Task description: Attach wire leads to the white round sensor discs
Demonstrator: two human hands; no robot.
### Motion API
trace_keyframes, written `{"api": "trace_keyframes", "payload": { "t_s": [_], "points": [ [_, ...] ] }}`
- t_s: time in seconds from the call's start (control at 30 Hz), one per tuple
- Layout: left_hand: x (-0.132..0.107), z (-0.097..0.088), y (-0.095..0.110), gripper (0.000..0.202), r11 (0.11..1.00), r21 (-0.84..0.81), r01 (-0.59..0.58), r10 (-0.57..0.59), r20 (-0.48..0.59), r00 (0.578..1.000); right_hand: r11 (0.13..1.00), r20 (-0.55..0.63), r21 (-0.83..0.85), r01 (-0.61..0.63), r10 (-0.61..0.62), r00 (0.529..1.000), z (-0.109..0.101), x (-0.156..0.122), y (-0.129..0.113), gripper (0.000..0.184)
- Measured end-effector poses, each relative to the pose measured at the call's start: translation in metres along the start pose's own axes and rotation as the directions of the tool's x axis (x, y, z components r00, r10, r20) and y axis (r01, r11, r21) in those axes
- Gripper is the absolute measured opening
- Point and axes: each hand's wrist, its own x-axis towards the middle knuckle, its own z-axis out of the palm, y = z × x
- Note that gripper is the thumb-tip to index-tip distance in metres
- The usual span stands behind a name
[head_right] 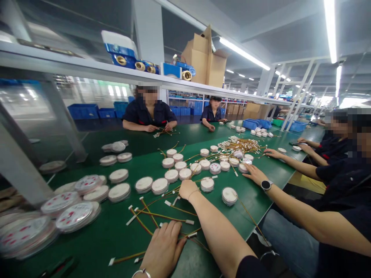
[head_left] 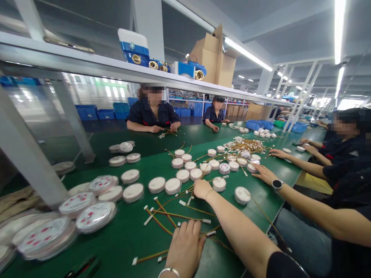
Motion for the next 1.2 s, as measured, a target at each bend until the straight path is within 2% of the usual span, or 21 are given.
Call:
{"api": "trace_keyframes", "payload": {
  "t_s": [0.1, 0.17, 0.23, 0.33, 0.43, 0.6, 0.73, 0.93, 1.03, 1.13, 1.2],
  "points": [
    [0.009, 0.002, -0.009, 0.027, 0.999, 0.021, 0.035, -0.034, -0.046, 0.998, 0.995, 0.154, 0.029, 0.092, -0.095, 0.983, -0.003, -0.003, 0.000, 0.023],
    [0.014, 0.001, -0.011, 0.026, 0.998, 0.027, 0.063, -0.061, -0.075, 0.995, 0.983, 0.232, 0.079, 0.168, -0.182, 0.956, -0.005, -0.019, 0.001, 0.021],
    [0.016, 0.000, -0.012, 0.027, 0.995, 0.027, 0.095, -0.091, -0.104, 0.990, 0.961, 0.257, 0.153, 0.232, -0.266, 0.929, -0.008, -0.041, 0.000, 0.016],
    [0.014, -0.002, -0.011, 0.032, 0.988, 0.026, 0.152, -0.147, -0.132, 0.980, 0.926, 0.182, 0.244, 0.289, -0.336, 0.924, -0.014, -0.075, -0.005, 0.025],
    [0.009, -0.002, -0.010, 0.033, 0.982, 0.030, 0.186, -0.182, -0.117, 0.976, 0.915, 0.069, 0.256, 0.311, -0.338, 0.939, -0.014, -0.098, -0.006, 0.027],
    [0.002, -0.001, -0.011, 0.032, 0.991, 0.042, 0.126, -0.124, -0.032, 0.992, 0.899, 0.055, 0.316, 0.303, -0.336, 0.940, -0.006, -0.116, -0.003, 0.016],
    [0.003, -0.006, -0.016, 0.029, 0.992, 0.050, 0.114, -0.115, 0.003, 0.993, 0.851, 0.028, 0.430, 0.302, -0.347, 0.938, -0.012, -0.134, -0.012, 0.017],
    [0.006, -0.014, -0.018, 0.031, 0.991, 0.102, 0.089, -0.091, 0.015, 0.996, 0.753, -0.217, 0.513, 0.413, -0.352, 0.911, -0.030, -0.151, -0.033, 0.012],
    [0.005, -0.016, -0.017, 0.032, 0.989, 0.127, 0.071, -0.076, 0.038, 0.996, 0.723, -0.274, 0.518, 0.458, -0.367, 0.889, -0.034, -0.153, -0.032, 0.014],
    [0.004, -0.015, -0.016, 0.029, 0.986, 0.144, 0.087, -0.096, 0.060, 0.994, 0.790, -0.239, 0.439, 0.429, -0.357, 0.903, -0.030, -0.145, -0.017, 0.021],
    [0.002, -0.014, -0.014, 0.027, 0.984, 0.154, 0.095, -0.107, 0.074, 0.992, 0.856, -0.219, 0.369, 0.362, -0.299, 0.929, -0.022, -0.135, -0.002, 0.021]
  ]
}}
